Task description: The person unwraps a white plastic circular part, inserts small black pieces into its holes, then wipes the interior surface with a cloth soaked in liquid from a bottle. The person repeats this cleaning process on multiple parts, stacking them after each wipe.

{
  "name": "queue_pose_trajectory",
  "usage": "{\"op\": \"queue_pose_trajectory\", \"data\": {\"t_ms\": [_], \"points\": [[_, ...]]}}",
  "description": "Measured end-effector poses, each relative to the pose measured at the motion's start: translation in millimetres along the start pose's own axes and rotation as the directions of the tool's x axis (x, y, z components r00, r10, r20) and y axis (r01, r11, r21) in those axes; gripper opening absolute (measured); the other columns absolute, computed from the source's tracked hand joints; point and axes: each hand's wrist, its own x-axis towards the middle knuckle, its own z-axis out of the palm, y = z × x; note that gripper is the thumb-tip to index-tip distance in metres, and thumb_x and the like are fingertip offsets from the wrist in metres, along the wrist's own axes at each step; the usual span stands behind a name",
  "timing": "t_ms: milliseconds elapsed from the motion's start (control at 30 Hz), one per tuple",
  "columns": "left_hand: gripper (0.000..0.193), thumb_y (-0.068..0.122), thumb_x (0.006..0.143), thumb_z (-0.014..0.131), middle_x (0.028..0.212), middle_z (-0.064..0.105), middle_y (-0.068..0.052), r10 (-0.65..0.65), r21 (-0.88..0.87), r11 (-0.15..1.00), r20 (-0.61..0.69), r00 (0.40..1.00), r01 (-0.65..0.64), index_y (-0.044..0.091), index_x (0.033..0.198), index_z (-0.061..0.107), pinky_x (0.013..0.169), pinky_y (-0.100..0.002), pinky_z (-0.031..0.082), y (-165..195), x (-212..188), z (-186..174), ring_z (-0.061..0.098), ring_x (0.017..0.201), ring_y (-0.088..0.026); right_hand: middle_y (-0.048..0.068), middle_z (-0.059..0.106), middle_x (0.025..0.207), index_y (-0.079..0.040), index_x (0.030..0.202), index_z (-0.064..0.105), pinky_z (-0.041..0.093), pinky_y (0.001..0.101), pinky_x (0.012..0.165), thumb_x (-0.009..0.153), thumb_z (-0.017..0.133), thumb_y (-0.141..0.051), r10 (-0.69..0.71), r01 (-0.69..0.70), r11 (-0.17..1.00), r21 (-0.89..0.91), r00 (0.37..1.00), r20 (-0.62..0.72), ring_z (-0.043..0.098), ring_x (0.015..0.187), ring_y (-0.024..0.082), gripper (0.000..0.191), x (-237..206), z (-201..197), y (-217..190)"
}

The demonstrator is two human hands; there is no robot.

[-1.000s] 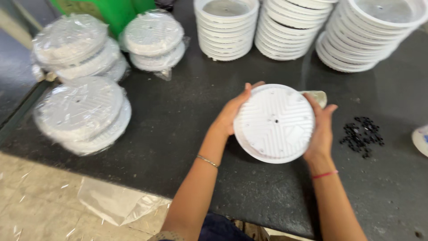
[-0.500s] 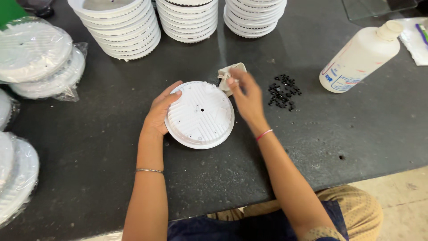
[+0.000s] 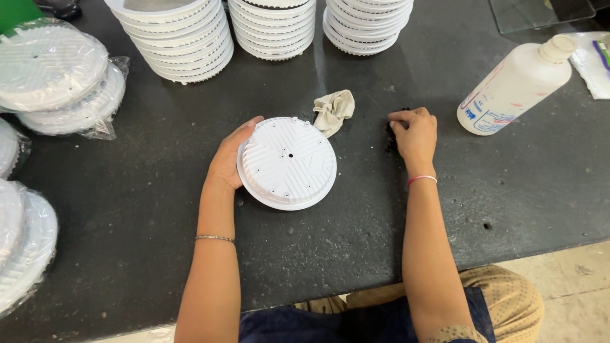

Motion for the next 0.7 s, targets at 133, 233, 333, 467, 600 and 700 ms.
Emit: {"op": "queue_pose_trajectory", "data": {"t_ms": [133, 233, 333, 467, 600, 700], "points": [[0.066, 0.025, 0.091, 0.071, 0.133, 0.067, -0.018, 0.0, -0.014, 1.0, 0.013, 1.0, 0.0, -0.007, 0.144, 0.052, 0.101, -0.037, 0.054, -1.2, 1.3, -1.5, 0.066, 0.121, -0.026, 0.013, 0.069, 0.104, -0.015, 0.103, 0.083, 0.05, 0.0435, 0.091, 0.083, 0.078, -0.012, -0.013, 0.013, 1.0, -0.014, 0.999, 0.04, 0.062, 0.099, 0.032, 0.021, 0.5, -0.8, 3.2], [0.064, 0.025, 0.092, 0.071, 0.133, 0.066, -0.019, 0.006, -0.033, 0.999, 0.025, 1.0, -0.005, -0.007, 0.144, 0.052, 0.101, -0.038, 0.054, -3.1, 3.5, -4.6, 0.065, 0.12, -0.026, 0.014, 0.069, 0.104, -0.015, 0.104, 0.082, 0.053, 0.0431, 0.088, 0.082, 0.077, -0.012, 0.004, -0.006, 0.999, 0.033, 0.998, 0.057, 0.067, 0.094, 0.031, 0.023, 2.1, -0.3, 5.7], [0.06, 0.023, 0.092, 0.071, 0.13, 0.068, -0.017, 0.013, -0.041, 0.999, 0.037, 0.999, -0.012, -0.006, 0.141, 0.055, 0.101, -0.038, 0.054, -6.4, 8.4, -10.3, 0.067, 0.118, -0.026, 0.015, 0.069, 0.103, -0.015, 0.104, 0.082, 0.055, 0.043, 0.085, 0.082, 0.077, -0.014, -0.005, 0.002, 0.999, 0.048, 0.998, 0.067, 0.069, 0.091, 0.031, 0.023, 3.1, 1.4, 10.1], [0.049, 0.019, 0.094, 0.072, 0.124, 0.07, -0.015, 0.065, -0.105, 0.993, 0.129, 0.989, -0.051, -0.006, 0.135, 0.06, 0.101, -0.04, 0.054, -14.3, 17.6, -21.0, 0.067, 0.113, -0.025, 0.016, 0.069, 0.103, -0.016, 0.106, 0.082, 0.053, 0.044, 0.086, 0.085, 0.077, -0.016, -0.06, 0.06, 0.998, -0.003, 0.995, 0.076, 0.068, 0.094, 0.033, 0.022, 3.3, 1.8, 21.5], [0.042, 0.016, 0.093, 0.072, 0.121, 0.071, -0.014, 0.162, -0.146, 0.98, 0.175, 0.971, -0.137, -0.004, 0.129, 0.065, 0.101, -0.041, 0.054, -21.0, 25.0, -29.1, 0.068, 0.112, -0.025, 0.017, 0.068, 0.101, -0.018, 0.116, 0.082, 0.053, 0.0449, 0.09, 0.094, 0.073, -0.02, -0.107, 0.115, 0.992, -0.048, 0.984, 0.144, 0.066, 0.098, 0.036, 0.023, 5.9, 2.4, 41.5], [0.038, 0.019, 0.094, 0.073, 0.118, 0.072, -0.013, 0.166, -0.1, 0.983, 0.114, 0.98, -0.155, -0.002, 0.126, 0.068, 0.098, -0.042, 0.056, -23.0, 31.0, -27.7, 0.068, 0.109, -0.025, 0.018, 0.071, 0.103, -0.02, 0.119, 0.08, 0.054, 0.0441, 0.096, 0.096, 0.075, -0.022, -0.106, 0.127, 0.987, -0.097, 0.974, 0.199, 0.069, 0.1, 0.035, 0.024, 13.9, 8.8, 61.9]]}}
